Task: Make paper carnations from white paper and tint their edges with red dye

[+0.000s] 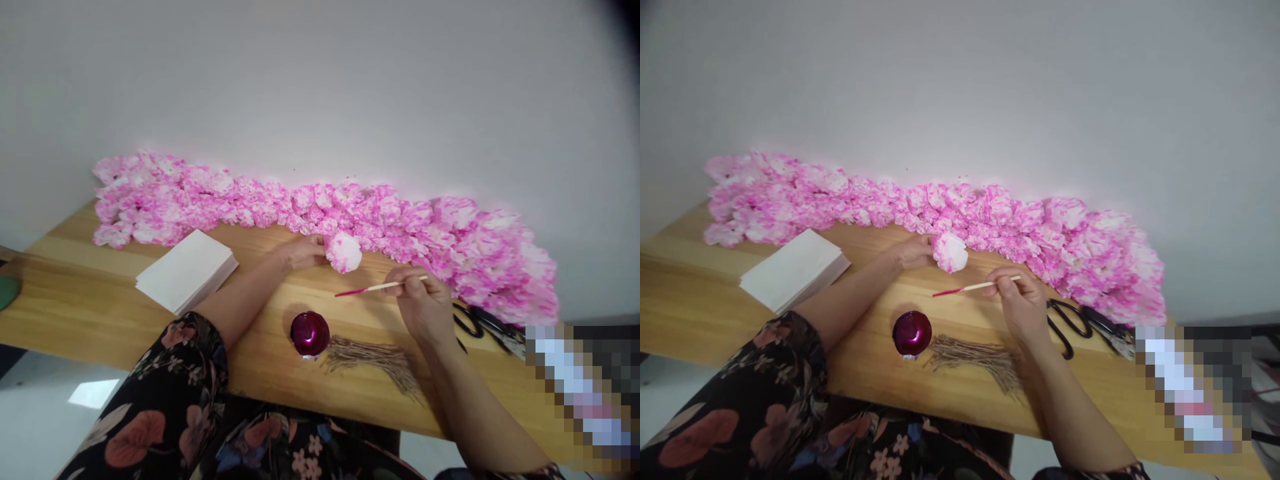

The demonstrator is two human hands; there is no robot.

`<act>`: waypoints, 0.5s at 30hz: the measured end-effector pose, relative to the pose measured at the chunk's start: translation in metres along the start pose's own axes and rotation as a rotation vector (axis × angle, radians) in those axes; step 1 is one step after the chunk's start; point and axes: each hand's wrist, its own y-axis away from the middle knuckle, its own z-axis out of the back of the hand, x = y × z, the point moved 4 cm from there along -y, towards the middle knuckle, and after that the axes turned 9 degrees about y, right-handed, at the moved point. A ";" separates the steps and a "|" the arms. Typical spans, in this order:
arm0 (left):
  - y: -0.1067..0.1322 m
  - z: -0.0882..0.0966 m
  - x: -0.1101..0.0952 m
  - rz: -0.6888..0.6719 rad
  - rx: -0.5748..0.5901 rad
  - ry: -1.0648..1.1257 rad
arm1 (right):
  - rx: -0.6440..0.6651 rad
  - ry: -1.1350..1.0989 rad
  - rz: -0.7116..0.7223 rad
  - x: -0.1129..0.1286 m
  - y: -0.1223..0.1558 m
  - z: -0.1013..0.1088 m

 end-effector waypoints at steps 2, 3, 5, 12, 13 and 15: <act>0.001 0.000 0.000 0.007 0.016 -0.028 | -0.066 -0.033 0.000 0.001 -0.005 0.007; 0.001 0.000 0.000 0.009 0.018 -0.036 | -0.093 -0.039 0.000 0.002 -0.007 0.010; 0.001 0.000 0.000 0.001 0.005 -0.027 | -0.138 -0.031 -0.001 0.002 -0.010 0.015; 0.000 -0.001 -0.001 0.006 0.025 -0.023 | -0.200 0.070 0.015 0.005 -0.010 0.020; 0.000 -0.001 -0.001 0.012 0.020 -0.030 | -0.205 0.076 0.010 0.006 -0.011 0.020; 0.001 -0.001 -0.001 0.025 0.007 -0.045 | -0.209 0.092 -0.004 0.007 -0.016 0.020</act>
